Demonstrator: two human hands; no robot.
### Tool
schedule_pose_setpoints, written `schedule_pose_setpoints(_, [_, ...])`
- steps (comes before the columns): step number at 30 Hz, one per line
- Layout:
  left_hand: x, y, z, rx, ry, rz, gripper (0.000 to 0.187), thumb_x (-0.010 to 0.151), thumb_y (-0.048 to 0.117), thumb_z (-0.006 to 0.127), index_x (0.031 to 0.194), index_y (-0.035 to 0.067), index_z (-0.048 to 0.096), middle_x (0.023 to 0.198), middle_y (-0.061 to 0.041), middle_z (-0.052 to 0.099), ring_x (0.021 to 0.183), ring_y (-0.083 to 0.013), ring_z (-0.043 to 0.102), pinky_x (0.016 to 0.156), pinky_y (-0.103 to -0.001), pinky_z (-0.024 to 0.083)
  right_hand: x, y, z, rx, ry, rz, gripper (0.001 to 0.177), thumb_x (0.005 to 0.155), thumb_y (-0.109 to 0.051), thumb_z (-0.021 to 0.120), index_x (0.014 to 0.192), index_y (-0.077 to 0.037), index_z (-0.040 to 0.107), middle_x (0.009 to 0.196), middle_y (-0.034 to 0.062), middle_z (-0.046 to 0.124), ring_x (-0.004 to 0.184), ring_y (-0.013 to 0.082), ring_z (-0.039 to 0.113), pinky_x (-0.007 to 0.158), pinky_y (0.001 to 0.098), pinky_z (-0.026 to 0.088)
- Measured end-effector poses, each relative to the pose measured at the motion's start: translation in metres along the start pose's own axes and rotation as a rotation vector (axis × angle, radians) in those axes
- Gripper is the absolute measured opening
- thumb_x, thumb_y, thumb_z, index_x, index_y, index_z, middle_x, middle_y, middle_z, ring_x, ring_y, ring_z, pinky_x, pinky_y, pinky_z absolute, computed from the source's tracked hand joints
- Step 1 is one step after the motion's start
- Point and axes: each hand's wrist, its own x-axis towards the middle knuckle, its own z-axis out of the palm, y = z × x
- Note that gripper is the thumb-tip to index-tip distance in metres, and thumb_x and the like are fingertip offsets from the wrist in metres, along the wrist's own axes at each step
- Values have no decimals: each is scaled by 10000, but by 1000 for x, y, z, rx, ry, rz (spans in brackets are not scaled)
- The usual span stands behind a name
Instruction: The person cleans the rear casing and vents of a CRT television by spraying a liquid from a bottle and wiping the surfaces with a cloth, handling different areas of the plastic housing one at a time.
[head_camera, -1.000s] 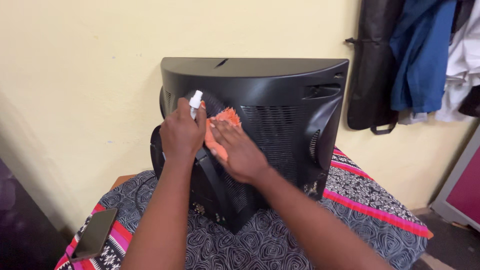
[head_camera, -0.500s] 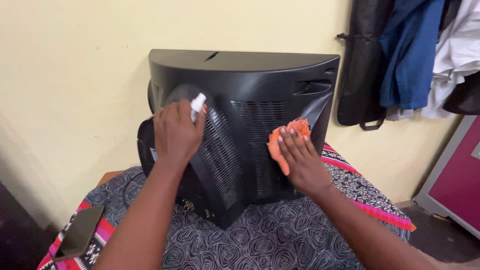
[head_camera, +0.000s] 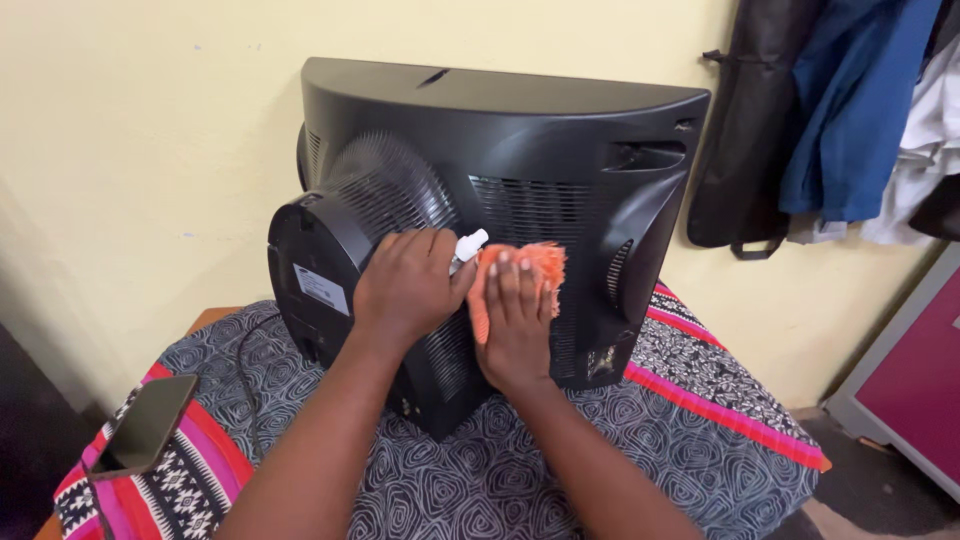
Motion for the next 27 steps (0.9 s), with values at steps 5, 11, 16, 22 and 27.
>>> schedule_pose_setpoints(5, [1, 1, 2, 9, -75, -42, 270, 909, 329, 717, 865, 81, 620, 832, -89, 675, 816, -284, 666, 751, -442, 486, -10, 3, -13, 8, -191, -173, 681, 887, -215, 543, 1538, -41, 445, 1647, 113, 351, 1553, 296, 267, 1238, 542, 176])
schedule_pose_setpoints(11, [1, 4, 0, 44, -43, -21, 268, 929, 318, 726, 851, 85, 622, 827, -80, 662, 823, -279, 658, 753, -437, 478, -47, 59, -23, -19, -258, -416, 688, 884, -216, 534, 1546, -43, 453, 1659, 96, 355, 1550, 283, 292, 1231, 516, 208])
schedule_pose_setpoints(16, [3, 6, 0, 77, -58, 26, 270, 884, 325, 742, 825, 91, 622, 795, -72, 633, 786, -271, 629, 746, -437, 471, -67, 124, -40, -73, -227, -309, 719, 868, -225, 559, 1529, 10, 404, 1640, 172, 312, 1529, 366, 267, 1217, 550, 203])
schedule_pose_setpoints(22, [-1, 5, 2, 85, -56, 38, 286, 910, 341, 740, 825, 100, 612, 791, -60, 610, 782, -256, 614, 746, -430, 462, -63, 81, -22, -57, -95, -24, 727, 932, -212, 558, 1555, 85, 329, 1658, 255, 272, 1570, 426, 205, 1268, 580, 155])
schedule_pose_setpoints(27, [-2, 4, 0, 100, -56, 51, 287, 917, 352, 736, 831, 107, 613, 805, -63, 611, 799, -258, 613, 736, -430, 455, -53, 11, 15, -72, -3, 135, 744, 941, -289, 563, 1530, 101, 330, 1629, 260, 278, 1545, 449, 177, 1231, 626, 98])
